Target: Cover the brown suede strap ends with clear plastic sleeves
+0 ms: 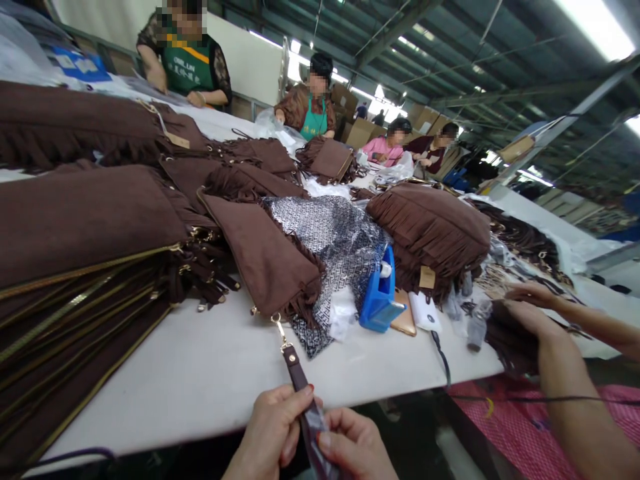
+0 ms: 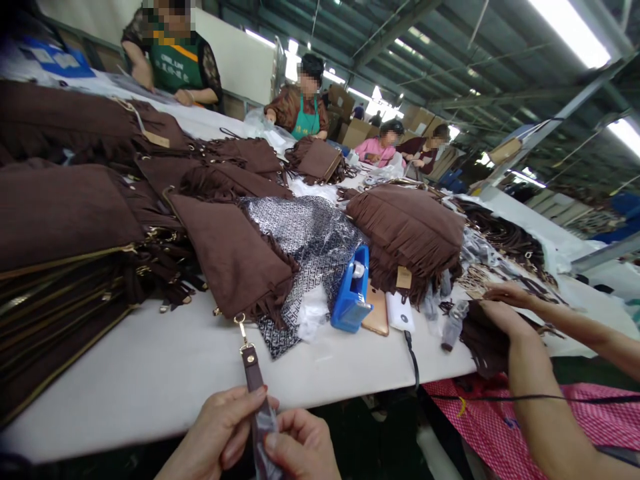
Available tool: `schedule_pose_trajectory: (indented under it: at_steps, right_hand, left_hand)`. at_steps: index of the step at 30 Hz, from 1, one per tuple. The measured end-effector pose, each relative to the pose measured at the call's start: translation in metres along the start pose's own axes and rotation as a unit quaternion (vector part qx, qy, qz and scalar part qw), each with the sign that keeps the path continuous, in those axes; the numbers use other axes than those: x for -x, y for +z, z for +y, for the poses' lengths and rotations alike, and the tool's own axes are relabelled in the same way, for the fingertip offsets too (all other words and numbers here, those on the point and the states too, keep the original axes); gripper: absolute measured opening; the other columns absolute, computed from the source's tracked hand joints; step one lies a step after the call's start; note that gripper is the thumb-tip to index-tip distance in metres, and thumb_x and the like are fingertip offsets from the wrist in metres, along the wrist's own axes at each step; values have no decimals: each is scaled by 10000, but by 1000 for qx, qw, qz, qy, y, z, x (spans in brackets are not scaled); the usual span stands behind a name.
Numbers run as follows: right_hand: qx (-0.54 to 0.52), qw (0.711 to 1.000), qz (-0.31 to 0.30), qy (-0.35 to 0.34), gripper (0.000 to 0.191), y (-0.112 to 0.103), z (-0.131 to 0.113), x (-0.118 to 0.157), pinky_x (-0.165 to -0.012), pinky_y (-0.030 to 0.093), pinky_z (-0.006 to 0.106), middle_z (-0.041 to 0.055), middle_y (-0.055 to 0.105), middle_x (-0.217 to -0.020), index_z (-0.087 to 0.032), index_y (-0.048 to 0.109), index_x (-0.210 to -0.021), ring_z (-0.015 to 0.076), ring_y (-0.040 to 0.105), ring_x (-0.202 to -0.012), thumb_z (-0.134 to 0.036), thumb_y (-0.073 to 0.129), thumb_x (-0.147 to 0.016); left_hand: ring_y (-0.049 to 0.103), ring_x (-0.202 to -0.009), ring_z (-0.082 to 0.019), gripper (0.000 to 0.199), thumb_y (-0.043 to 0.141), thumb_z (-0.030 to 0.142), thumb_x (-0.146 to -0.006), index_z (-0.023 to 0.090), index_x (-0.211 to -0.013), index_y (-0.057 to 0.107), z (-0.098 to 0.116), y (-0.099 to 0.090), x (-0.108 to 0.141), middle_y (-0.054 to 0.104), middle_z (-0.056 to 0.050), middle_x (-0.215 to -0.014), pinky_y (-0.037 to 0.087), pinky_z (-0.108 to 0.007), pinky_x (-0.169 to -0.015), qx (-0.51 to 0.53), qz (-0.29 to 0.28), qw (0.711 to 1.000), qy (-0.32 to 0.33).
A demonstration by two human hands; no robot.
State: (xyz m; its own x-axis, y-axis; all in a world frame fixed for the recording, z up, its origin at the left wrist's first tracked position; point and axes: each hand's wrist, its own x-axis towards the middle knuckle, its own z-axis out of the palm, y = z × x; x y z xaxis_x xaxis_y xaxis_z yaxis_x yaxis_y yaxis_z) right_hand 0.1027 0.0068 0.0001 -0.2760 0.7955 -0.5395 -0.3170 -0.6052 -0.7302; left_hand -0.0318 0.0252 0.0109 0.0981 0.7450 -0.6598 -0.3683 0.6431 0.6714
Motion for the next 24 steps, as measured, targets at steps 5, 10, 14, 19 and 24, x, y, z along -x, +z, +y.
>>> schedule_pose_trajectory:
  at_steps: [5,10,14,19,24]
  right_hand:
    - [23,1000,15,12,363,-1,-1,2,-462,284,188,5,590,-508,-97,610,-623,44,430,-404,-343,829,-470]
    - [37,999,16,7,374,1,-4,-3,-464,286,177,-8,576,-518,-105,608,-645,44,430,-426,-367,818,-480]
    - [56,998,33,14,390,10,-10,-12,-448,268,175,-25,553,-495,-117,585,-651,46,416,-416,-381,811,-475]
    - [99,992,78,12,344,26,-22,-22,-394,118,181,-72,451,-397,-123,560,-592,14,275,-348,-357,785,-480]
    - [104,989,102,3,269,31,-32,-26,-404,135,183,-64,456,-388,-112,577,-558,20,322,-364,-281,766,-467]
  left_hand:
    - [197,-271,-27,342,592,491,-639,160,-584,526,27,-8,-17,354,81,-258,112,-182,-345,-1,76,994,83]
    - [167,-237,-19,281,611,412,-552,188,-480,458,44,-12,-30,269,113,-245,82,-182,-313,2,76,994,82]
    - [186,-239,-13,270,638,383,-511,183,-475,460,48,-12,-31,283,110,-253,93,-177,-314,8,63,995,79]
    - [184,-248,-13,244,644,355,-508,172,-477,485,54,-14,-30,286,105,-256,81,-185,-326,18,57,996,70]
    - [184,-265,-15,239,656,339,-511,170,-476,490,57,-16,-30,280,109,-271,77,-192,-339,30,56,995,71]
